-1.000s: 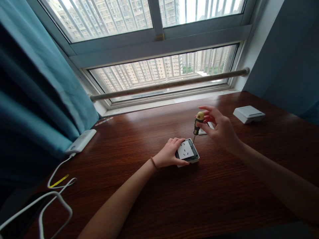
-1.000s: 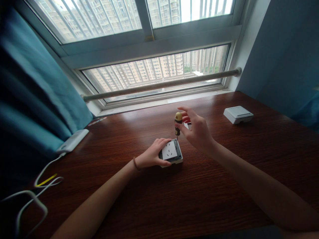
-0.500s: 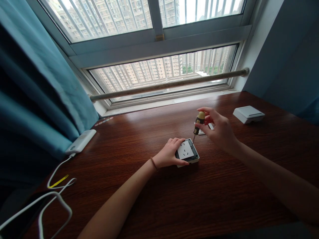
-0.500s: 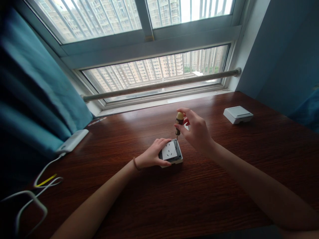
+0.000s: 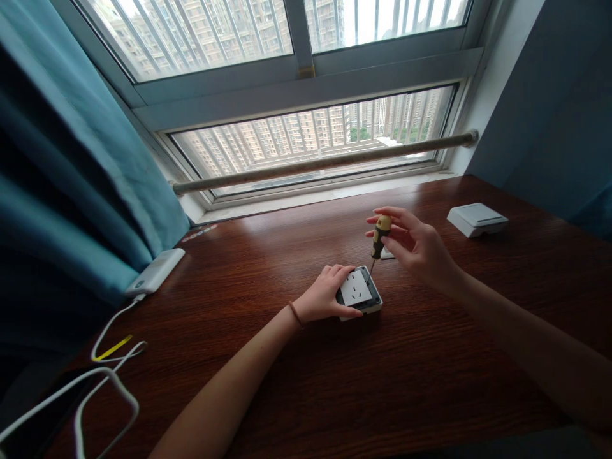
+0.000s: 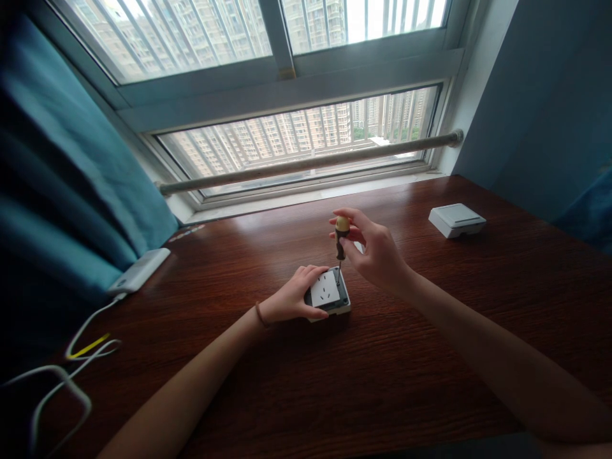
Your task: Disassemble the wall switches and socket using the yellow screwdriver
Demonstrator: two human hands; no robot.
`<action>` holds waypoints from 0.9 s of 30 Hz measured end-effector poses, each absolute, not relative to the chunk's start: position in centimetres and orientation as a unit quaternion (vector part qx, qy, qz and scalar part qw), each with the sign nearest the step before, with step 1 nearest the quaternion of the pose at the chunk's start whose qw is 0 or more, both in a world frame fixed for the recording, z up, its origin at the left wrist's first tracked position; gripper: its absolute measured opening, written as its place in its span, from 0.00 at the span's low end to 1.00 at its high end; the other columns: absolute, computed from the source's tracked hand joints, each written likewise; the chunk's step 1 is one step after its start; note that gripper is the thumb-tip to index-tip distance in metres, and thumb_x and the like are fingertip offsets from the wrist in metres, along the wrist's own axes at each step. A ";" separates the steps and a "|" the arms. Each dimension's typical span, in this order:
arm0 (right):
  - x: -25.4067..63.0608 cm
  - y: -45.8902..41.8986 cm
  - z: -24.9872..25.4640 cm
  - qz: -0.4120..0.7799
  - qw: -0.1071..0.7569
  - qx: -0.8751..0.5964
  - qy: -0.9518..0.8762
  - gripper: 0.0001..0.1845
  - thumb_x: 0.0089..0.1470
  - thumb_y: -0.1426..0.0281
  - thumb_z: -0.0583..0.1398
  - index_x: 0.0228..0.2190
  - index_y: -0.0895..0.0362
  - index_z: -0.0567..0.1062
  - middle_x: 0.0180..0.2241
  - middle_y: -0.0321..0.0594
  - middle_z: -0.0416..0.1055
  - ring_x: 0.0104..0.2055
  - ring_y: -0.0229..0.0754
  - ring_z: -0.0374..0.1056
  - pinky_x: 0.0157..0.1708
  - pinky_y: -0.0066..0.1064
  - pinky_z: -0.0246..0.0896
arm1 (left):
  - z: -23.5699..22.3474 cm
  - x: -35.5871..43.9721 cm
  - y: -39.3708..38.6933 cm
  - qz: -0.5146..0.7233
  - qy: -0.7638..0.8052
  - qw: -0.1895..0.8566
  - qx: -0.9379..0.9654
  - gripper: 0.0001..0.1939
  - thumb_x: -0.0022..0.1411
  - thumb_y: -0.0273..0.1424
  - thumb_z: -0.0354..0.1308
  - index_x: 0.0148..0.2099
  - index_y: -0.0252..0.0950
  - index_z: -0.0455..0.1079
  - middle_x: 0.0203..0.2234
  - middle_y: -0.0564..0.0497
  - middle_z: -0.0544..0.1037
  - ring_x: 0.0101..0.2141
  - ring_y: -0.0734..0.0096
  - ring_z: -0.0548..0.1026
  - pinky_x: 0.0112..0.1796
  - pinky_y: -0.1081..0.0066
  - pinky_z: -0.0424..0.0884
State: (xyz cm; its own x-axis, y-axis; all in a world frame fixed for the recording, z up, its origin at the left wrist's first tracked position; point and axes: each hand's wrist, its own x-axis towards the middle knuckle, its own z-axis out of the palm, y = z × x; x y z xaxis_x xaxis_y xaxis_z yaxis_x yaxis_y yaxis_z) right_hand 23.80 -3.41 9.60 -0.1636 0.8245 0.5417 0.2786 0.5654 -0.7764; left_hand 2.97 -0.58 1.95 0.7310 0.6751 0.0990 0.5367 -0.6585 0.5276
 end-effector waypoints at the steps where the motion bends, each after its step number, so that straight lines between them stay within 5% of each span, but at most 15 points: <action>1: 23.8 -3.5 9.6 0.287 0.520 -0.368 -0.715 0.18 0.53 0.72 0.54 0.47 0.53 0.60 0.45 0.43 0.65 0.40 0.41 0.68 0.41 0.35 0.66 | 2.0 3.0 -0.6 0.144 0.338 0.239 0.899 0.46 0.39 0.52 0.60 0.58 0.39 0.51 0.48 0.45 0.62 0.47 0.57 0.59 0.50 0.61 0.56; 7: 23.8 -3.3 9.4 0.156 0.527 -0.439 -0.711 0.17 0.44 0.69 0.62 0.39 0.53 0.69 0.36 0.38 0.67 0.36 0.42 0.67 0.38 0.38 0.66 | 1.9 2.9 -0.6 0.144 0.339 0.240 0.898 0.46 0.39 0.52 0.59 0.58 0.39 0.51 0.49 0.45 0.62 0.48 0.57 0.58 0.51 0.60 0.55; 13: 23.6 -3.3 9.4 0.313 0.547 -0.357 -0.689 0.19 0.52 0.72 0.55 0.47 0.54 0.61 0.43 0.42 0.66 0.42 0.42 0.67 0.43 0.38 0.66 | 2.0 2.9 -0.6 0.147 0.338 0.244 0.897 0.46 0.39 0.52 0.59 0.58 0.39 0.51 0.48 0.45 0.62 0.47 0.57 0.58 0.50 0.60 0.56; 19: 23.6 -3.1 8.9 0.201 0.561 -0.438 -0.673 0.21 0.42 0.68 0.64 0.40 0.52 0.66 0.38 0.38 0.66 0.34 0.41 0.67 0.37 0.38 0.67 | 1.9 2.8 -0.6 0.147 0.337 0.242 0.898 0.46 0.39 0.52 0.60 0.58 0.39 0.51 0.48 0.45 0.62 0.48 0.57 0.58 0.50 0.60 0.56; 27: 23.2 -3.6 9.2 0.275 0.556 -0.368 -0.692 0.20 0.51 0.73 0.54 0.48 0.52 0.61 0.47 0.42 0.62 0.44 0.42 0.65 0.40 0.36 0.66 | 1.9 2.9 -0.6 0.148 0.337 0.239 0.899 0.47 0.38 0.52 0.60 0.58 0.38 0.51 0.48 0.44 0.62 0.47 0.58 0.58 0.50 0.61 0.56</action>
State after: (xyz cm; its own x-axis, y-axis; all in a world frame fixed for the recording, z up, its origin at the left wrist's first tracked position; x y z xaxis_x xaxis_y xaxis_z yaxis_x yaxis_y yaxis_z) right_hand 23.19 -3.64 9.23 -0.1102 0.8156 0.5680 0.2036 0.5779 -0.7903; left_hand 2.91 -0.56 1.86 0.7291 0.6762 0.1060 0.5344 -0.6591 0.5292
